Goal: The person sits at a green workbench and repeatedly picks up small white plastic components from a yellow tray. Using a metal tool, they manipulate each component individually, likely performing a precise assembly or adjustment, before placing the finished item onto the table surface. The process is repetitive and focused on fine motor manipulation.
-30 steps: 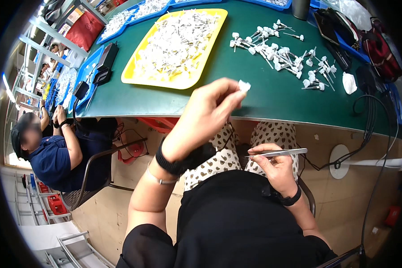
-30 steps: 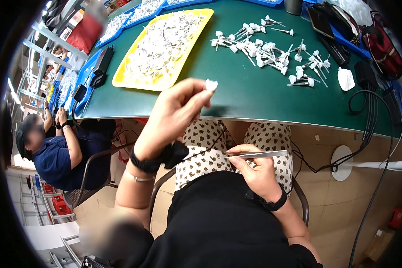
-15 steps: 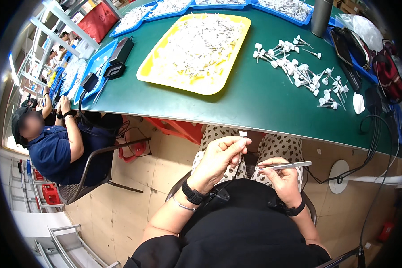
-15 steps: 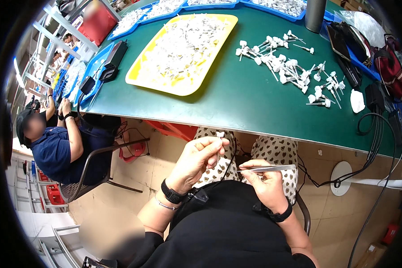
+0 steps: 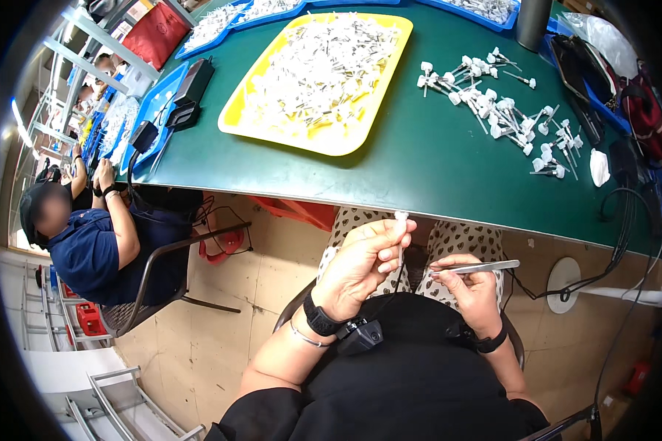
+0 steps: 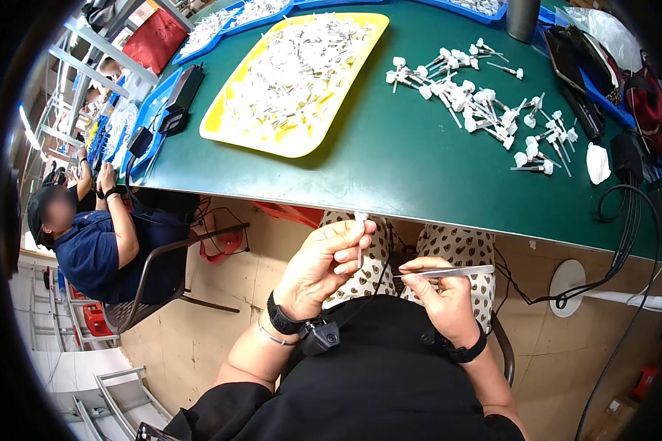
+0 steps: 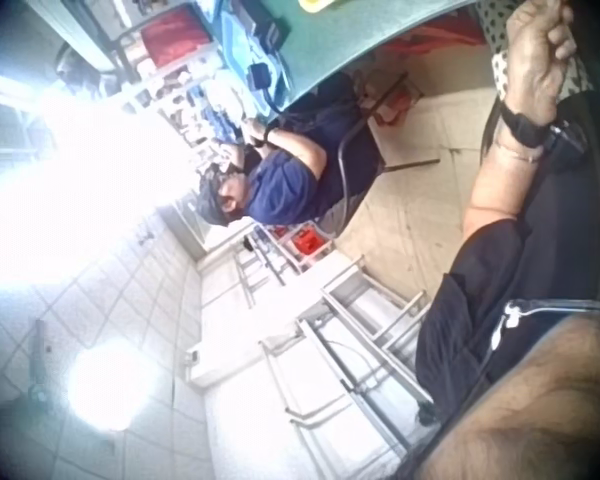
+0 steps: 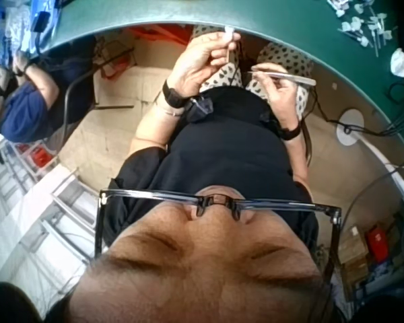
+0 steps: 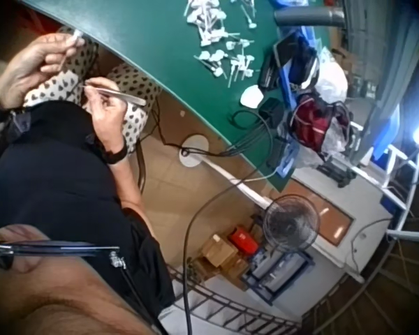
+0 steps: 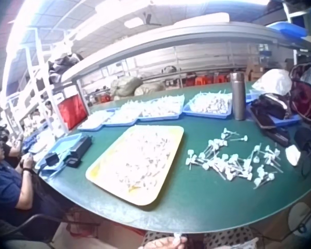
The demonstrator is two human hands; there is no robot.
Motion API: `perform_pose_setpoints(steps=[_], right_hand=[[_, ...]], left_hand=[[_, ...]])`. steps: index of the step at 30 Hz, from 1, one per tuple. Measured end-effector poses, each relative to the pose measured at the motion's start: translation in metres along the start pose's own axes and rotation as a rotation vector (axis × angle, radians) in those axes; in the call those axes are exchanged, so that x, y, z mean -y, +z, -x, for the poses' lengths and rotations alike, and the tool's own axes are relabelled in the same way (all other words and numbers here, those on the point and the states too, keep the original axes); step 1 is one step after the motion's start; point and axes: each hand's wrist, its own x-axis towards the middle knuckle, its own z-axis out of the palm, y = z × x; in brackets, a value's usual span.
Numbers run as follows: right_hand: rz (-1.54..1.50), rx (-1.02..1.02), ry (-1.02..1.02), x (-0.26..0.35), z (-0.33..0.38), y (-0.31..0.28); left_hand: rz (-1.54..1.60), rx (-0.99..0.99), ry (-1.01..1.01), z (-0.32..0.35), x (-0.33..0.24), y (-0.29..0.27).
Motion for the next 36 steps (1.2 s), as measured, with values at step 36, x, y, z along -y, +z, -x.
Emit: perform_pose_setpoints(steps=[36], right_hand=[[0.324,-0.045,-0.329,0.01,0.003,0.021]], left_hand=[[-1.327,0.02,0.928,0.002,0.073,-0.034]])
